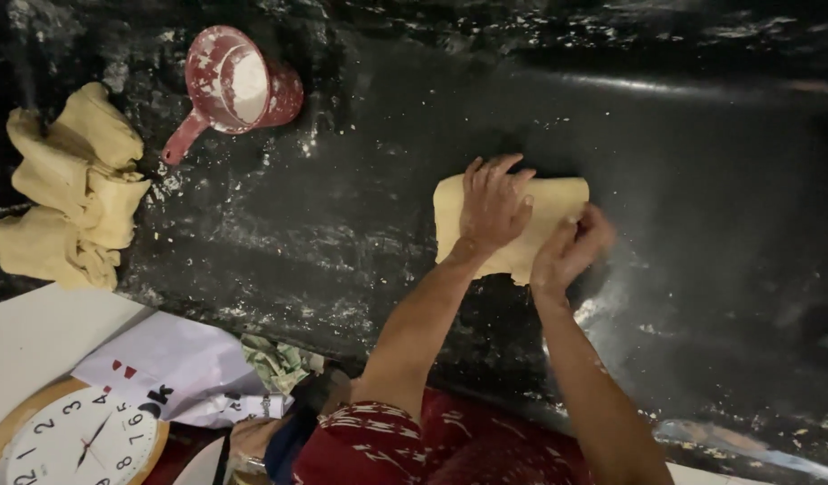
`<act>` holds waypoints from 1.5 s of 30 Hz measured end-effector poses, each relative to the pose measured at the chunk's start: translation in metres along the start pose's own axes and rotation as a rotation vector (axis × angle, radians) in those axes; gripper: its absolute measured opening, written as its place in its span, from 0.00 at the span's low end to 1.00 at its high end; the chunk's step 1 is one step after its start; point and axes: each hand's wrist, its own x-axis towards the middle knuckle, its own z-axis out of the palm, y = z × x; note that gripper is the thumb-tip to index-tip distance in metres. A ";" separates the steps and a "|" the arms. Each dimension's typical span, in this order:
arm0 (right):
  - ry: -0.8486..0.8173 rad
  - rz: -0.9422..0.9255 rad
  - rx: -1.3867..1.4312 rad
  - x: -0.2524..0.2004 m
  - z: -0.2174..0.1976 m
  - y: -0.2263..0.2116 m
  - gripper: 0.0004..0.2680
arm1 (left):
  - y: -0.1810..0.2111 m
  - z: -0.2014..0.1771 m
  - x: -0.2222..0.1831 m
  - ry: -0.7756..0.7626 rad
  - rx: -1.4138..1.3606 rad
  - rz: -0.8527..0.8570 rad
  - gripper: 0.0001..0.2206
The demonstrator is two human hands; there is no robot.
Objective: Manually kneading and folding dough on a floured surface in a bakery production area.
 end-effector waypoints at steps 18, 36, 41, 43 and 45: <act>0.062 -0.175 -0.523 0.009 0.013 0.014 0.13 | 0.042 -0.049 0.005 0.229 0.085 -0.412 0.10; 0.018 0.065 -0.134 0.039 0.017 -0.027 0.12 | 0.018 0.017 -0.028 0.075 0.069 -0.005 0.18; -0.095 -0.299 -0.425 0.035 0.012 0.048 0.17 | 0.019 0.013 -0.036 0.046 0.066 -0.093 0.18; -0.135 -0.458 -0.502 0.037 0.014 0.050 0.24 | 0.018 0.013 -0.034 0.079 0.061 -0.104 0.17; -0.063 -0.160 -0.581 0.035 0.022 0.003 0.13 | 0.017 0.008 -0.032 0.095 0.038 -0.170 0.16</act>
